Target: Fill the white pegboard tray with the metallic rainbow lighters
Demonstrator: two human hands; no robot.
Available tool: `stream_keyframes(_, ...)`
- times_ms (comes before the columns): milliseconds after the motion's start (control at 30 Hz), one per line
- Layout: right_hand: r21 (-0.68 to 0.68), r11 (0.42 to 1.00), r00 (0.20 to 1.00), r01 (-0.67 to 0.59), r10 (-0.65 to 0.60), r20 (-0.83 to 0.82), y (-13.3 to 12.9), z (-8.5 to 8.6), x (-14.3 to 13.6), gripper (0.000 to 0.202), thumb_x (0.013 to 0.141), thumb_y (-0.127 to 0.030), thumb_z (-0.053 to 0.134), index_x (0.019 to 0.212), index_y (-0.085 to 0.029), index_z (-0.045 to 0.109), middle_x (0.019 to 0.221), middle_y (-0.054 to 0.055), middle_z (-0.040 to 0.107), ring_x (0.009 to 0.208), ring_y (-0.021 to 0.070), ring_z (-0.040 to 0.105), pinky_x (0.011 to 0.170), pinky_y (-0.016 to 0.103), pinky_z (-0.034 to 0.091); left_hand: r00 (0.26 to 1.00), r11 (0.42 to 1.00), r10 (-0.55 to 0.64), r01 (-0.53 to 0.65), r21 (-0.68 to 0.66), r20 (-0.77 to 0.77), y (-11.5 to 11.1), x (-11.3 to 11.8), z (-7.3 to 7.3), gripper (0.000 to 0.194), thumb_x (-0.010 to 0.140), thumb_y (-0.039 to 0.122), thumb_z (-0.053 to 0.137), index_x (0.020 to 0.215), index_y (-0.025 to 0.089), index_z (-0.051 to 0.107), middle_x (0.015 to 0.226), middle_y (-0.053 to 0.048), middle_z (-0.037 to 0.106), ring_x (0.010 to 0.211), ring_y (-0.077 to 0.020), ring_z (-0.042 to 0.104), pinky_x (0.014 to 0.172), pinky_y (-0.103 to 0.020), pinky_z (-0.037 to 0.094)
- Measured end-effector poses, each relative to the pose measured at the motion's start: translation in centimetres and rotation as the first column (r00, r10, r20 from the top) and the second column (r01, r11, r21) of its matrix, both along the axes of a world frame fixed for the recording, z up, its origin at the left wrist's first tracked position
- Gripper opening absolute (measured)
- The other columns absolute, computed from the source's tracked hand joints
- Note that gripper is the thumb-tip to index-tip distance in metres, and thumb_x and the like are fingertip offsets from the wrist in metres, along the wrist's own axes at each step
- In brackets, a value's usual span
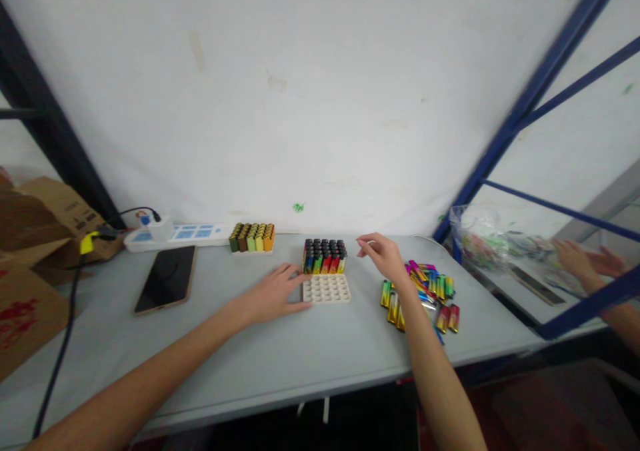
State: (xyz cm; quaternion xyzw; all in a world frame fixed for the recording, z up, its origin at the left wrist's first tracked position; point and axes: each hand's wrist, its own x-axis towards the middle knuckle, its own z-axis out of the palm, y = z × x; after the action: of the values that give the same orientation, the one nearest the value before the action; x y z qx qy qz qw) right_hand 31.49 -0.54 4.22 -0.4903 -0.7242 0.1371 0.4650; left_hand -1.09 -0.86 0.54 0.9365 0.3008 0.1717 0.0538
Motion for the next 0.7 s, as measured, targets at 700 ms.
stream_keyframes(700,-0.223,0.596,0.557,0.772,-0.465,0.688,-1.0,-1.8,7.4,0.042,0.086,-0.053,0.069,0.106,-0.017,0.072,0.101,0.015,0.072,0.1,0.0288,0.069,0.087,0.037,0.05,0.999,1.0,0.007,-0.008,-0.011,-0.039,-0.2,0.0,0.2,0.058,0.094,0.058,0.061,0.14,0.023,0.057,0.127,-0.012,0.058,0.121,-0.0303,0.052,0.109,-0.044,0.042)
